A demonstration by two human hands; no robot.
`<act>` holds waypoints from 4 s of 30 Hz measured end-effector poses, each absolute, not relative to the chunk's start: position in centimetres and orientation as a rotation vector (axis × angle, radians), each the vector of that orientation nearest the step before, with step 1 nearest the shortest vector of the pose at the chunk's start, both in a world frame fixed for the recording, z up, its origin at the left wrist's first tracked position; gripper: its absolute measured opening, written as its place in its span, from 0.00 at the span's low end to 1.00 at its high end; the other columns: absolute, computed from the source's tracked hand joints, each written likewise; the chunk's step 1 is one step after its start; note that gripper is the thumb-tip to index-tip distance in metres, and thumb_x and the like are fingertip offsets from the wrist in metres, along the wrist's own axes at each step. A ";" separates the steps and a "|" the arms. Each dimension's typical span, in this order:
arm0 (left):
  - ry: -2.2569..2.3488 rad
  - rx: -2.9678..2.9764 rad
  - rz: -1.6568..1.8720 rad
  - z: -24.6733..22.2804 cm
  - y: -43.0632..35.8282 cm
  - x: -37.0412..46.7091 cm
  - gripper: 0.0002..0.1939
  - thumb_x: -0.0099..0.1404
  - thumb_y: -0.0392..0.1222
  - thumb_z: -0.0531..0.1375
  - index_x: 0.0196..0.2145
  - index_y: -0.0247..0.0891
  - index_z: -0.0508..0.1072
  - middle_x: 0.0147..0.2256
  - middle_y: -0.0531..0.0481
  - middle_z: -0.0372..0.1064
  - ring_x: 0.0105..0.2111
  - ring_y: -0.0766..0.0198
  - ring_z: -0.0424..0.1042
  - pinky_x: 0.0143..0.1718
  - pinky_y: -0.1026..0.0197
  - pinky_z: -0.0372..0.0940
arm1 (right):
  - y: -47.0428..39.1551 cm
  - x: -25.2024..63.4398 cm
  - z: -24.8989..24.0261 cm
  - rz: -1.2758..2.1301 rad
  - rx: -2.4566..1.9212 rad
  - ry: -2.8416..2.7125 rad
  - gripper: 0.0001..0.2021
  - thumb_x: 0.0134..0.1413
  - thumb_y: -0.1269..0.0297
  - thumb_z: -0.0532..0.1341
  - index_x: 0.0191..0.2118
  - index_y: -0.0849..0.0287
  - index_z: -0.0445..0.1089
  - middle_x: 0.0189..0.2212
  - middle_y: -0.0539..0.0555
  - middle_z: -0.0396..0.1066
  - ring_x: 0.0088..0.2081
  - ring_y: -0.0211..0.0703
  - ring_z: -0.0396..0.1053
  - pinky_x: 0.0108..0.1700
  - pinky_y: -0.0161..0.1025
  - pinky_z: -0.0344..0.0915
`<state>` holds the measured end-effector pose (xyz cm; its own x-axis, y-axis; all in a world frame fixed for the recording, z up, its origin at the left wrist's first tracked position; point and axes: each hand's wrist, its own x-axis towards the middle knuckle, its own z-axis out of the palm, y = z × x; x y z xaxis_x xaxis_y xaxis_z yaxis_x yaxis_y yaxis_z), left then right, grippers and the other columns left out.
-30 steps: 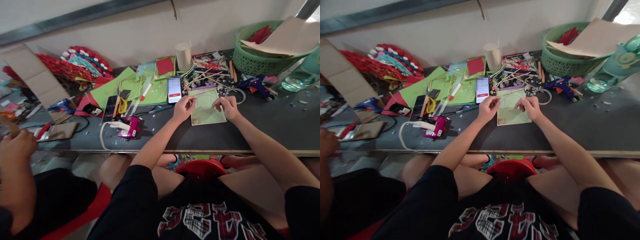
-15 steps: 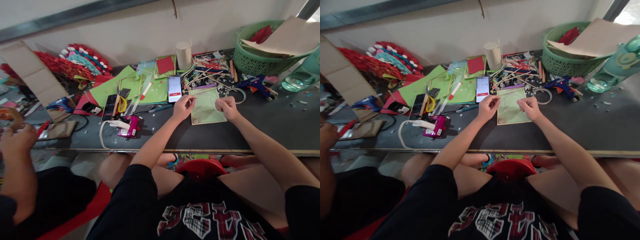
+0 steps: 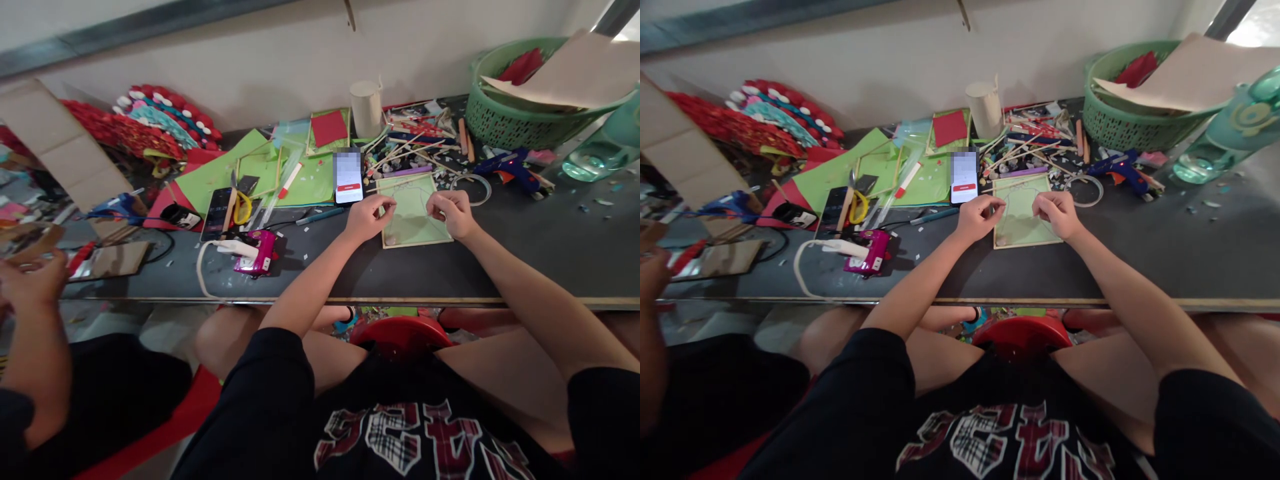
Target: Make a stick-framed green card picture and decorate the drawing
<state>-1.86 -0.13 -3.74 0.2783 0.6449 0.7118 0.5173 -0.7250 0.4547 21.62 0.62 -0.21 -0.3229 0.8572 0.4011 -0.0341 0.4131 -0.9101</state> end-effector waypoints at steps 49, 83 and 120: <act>1.150 2.340 1.189 -3.8 -0.8 -1.2 0.27 0.77 0.63 0.55 0.45 0.40 0.85 0.34 0.45 0.83 0.27 0.65 0.75 0.31 0.63 0.66 | 0.7 20.8 -0.9 1.028 -0.917 -1.873 0.13 0.53 0.53 0.67 0.32 0.59 0.73 0.22 0.46 0.63 0.22 0.32 0.56 0.25 0.34 0.53; 1.152 2.580 1.194 -4.3 -0.5 -2.0 0.17 0.76 0.46 0.56 0.44 0.36 0.85 0.28 0.47 0.81 0.25 0.66 0.77 0.28 0.66 0.64 | 0.7 21.5 -0.6 1.005 -0.906 -1.893 0.23 0.61 0.46 0.60 0.25 0.61 0.74 0.12 0.45 0.58 0.17 0.33 0.53 0.24 0.36 0.50; 1.177 2.592 1.207 -4.1 -0.2 -2.2 0.14 0.74 0.42 0.58 0.41 0.37 0.84 0.27 0.49 0.80 0.23 0.67 0.76 0.26 0.66 0.63 | 1.9 21.3 -0.8 0.865 -1.019 -2.004 0.24 0.57 0.45 0.57 0.23 0.61 0.74 0.13 0.47 0.58 0.18 0.34 0.53 0.27 0.38 0.50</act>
<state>-2.20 -0.20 -4.10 0.4058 0.6574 0.6350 0.6186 -0.7090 0.3386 21.32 1.87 -0.78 -0.4313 0.8537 0.2919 0.3728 0.4633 -0.8040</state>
